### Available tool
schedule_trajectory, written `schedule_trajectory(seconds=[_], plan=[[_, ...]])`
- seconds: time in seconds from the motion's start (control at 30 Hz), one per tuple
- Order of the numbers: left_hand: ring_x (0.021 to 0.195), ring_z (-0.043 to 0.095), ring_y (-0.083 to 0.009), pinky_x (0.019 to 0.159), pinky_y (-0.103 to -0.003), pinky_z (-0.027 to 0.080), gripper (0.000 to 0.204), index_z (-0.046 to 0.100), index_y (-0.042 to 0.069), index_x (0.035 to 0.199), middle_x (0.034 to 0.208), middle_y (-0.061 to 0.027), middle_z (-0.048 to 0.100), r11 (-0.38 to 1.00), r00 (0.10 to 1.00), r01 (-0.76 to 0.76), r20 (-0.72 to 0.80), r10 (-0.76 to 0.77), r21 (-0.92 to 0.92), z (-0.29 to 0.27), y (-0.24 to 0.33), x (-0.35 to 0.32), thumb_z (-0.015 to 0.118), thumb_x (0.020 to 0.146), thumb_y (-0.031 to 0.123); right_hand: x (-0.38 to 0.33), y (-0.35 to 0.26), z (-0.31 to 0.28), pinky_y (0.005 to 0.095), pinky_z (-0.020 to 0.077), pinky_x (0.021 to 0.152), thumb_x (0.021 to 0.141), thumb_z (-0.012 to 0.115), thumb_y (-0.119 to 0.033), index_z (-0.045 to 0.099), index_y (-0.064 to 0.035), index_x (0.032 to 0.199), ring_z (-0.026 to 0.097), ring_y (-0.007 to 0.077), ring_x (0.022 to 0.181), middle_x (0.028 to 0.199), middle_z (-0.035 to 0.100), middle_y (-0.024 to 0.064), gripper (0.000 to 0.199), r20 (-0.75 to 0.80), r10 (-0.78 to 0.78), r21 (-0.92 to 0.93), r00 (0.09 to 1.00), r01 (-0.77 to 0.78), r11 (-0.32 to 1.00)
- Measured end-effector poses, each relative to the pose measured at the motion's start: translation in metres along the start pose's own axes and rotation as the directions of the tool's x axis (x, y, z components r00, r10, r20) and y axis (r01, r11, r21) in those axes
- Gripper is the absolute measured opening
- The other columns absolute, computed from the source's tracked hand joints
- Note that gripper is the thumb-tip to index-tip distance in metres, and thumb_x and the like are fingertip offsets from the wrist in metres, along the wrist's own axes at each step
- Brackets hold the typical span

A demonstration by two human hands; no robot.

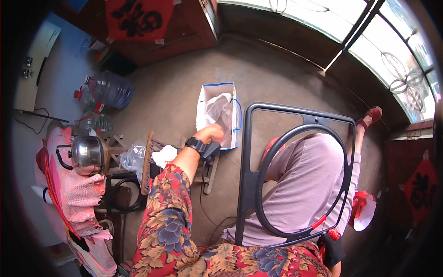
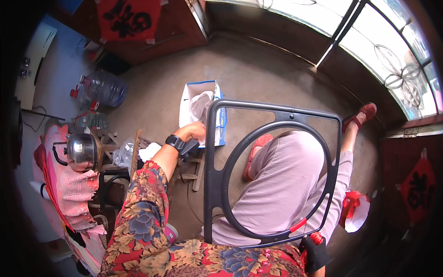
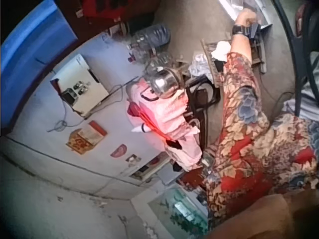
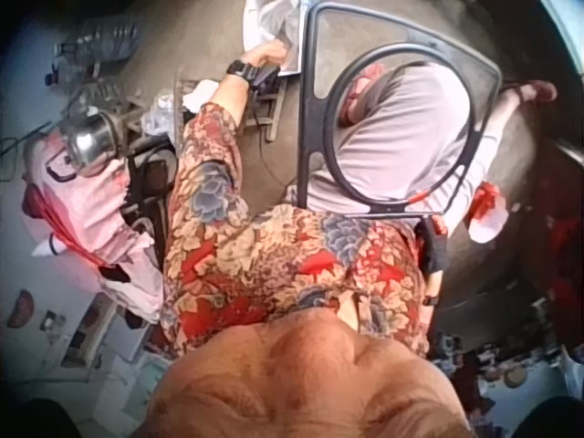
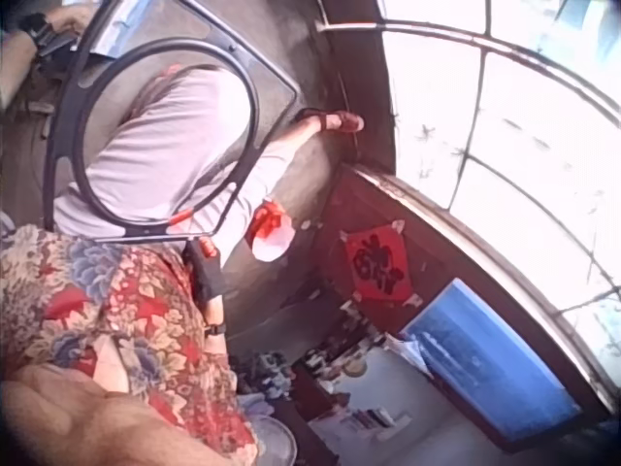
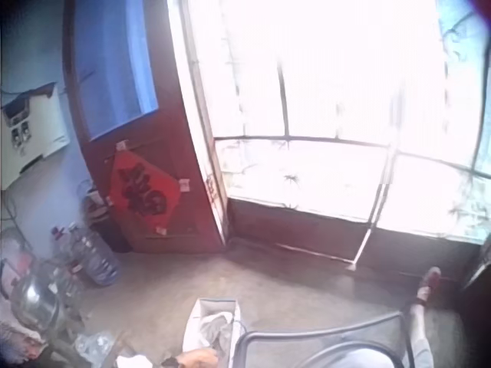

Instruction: Tying red decorative ribbons onto a black circular frame component.

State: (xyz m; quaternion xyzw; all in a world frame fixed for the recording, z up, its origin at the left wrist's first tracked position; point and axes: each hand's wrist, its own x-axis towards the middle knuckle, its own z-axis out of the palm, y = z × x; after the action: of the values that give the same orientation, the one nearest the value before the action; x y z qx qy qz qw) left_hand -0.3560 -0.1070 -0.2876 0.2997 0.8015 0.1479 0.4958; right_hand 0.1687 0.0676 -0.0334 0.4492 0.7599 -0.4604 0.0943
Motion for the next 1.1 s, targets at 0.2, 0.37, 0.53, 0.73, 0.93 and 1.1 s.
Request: schedule_trajectory(seconds=[0.2, 0.37, 0.53, 0.73, 0.93, 1.1], plan=[[0.084, 0.063, -0.0331, 0.072, -0.039, 0.050, 0.032, 0.068, -0.001, 0.087, 0.090, -0.0199, 0.066, 0.961, 0.984, 0.127, -0.155, -0.090, 0.246, 0.013, -0.030, 0.007, 0.060, 0.076, 0.028, 0.005, 0.001, -0.003, 0.0347, 0.0395, 0.054, 0.064, 0.058, 0.002, 0.054, -0.0022, 0.072, 0.054, 0.0277, 0.063, 0.065, 0.050, 0.0126, 0.010, 0.096, 0.063, 0.159, 0.993, -0.078, 0.984], [0.097, 0.058, -0.0405, 0.083, -0.044, 0.046, 0.048, 0.065, -0.002, 0.091, 0.100, -0.0243, 0.062, 0.987, 0.814, 0.125, -0.558, -0.161, -0.103, -0.003, 0.059, -0.025, 0.054, 0.081, 0.044, 0.002, -0.002, -0.006, 0.0358, 0.0392, 0.055, 0.064, 0.058, 0.001, 0.054, -0.0032, 0.071, 0.053, 0.0288, 0.064, 0.065, 0.049, 0.0122, 0.009, 0.059, -0.219, -0.153, 0.974, 0.226, 0.962], [0.076, 0.062, -0.0346, 0.071, -0.042, 0.047, 0.043, 0.064, -0.001, 0.081, 0.081, -0.0225, 0.063, 0.998, 0.839, 0.000, -0.544, -0.035, -0.063, -0.005, 0.051, -0.045, 0.052, 0.086, 0.040, 0.002, 0.000, -0.004, 0.0364, 0.0389, 0.055, 0.064, 0.057, 0.001, 0.052, -0.0038, 0.070, 0.052, 0.0297, 0.065, 0.065, 0.048, 0.0122, 0.010, 0.086, -0.150, -0.121, 0.985, 0.160, 0.980], [0.061, 0.059, -0.0138, 0.056, -0.027, 0.047, 0.024, 0.066, 0.001, 0.084, 0.070, -0.0083, 0.064, 0.938, 0.878, -0.176, -0.478, 0.014, -0.297, -0.020, 0.042, -0.062, 0.061, 0.084, 0.025, 0.002, 0.003, -0.001, 0.0364, 0.0389, 0.056, 0.062, 0.058, 0.003, 0.051, -0.0040, 0.071, 0.052, 0.0308, 0.066, 0.066, 0.048, 0.0128, 0.013, 0.037, -0.352, -0.279, 0.935, 0.348, 0.895], [0.054, 0.056, -0.0094, 0.054, -0.029, 0.047, 0.024, 0.065, -0.001, 0.081, 0.062, -0.0022, 0.062, 0.961, 0.845, -0.138, -0.535, -0.013, -0.241, -0.027, 0.051, -0.083, 0.062, 0.082, 0.023, -0.002, 0.006, -0.002, 0.0359, 0.0392, 0.057, 0.064, 0.057, 0.005, 0.052, -0.0043, 0.074, 0.052, 0.0306, 0.067, 0.068, 0.049, 0.0127, 0.015, 0.046, -0.268, -0.230, 0.962, 0.271, 0.935], [0.050, 0.055, -0.0077, 0.050, -0.024, 0.045, 0.014, 0.065, 0.000, 0.080, 0.063, -0.0026, 0.062, 0.871, 0.550, -0.408, -0.835, -0.005, -0.274, -0.031, 0.064, -0.104, 0.058, 0.081, 0.013, -0.004, 0.012, 0.002, 0.0343, 0.0401, 0.056, 0.069, 0.056, 0.003, 0.052, -0.0037, 0.075, 0.054, 0.0276, 0.065, 0.068, 0.051, 0.0117, 0.010, 0.041, 0.153, 0.257, 0.987, -0.159, 0.953]])
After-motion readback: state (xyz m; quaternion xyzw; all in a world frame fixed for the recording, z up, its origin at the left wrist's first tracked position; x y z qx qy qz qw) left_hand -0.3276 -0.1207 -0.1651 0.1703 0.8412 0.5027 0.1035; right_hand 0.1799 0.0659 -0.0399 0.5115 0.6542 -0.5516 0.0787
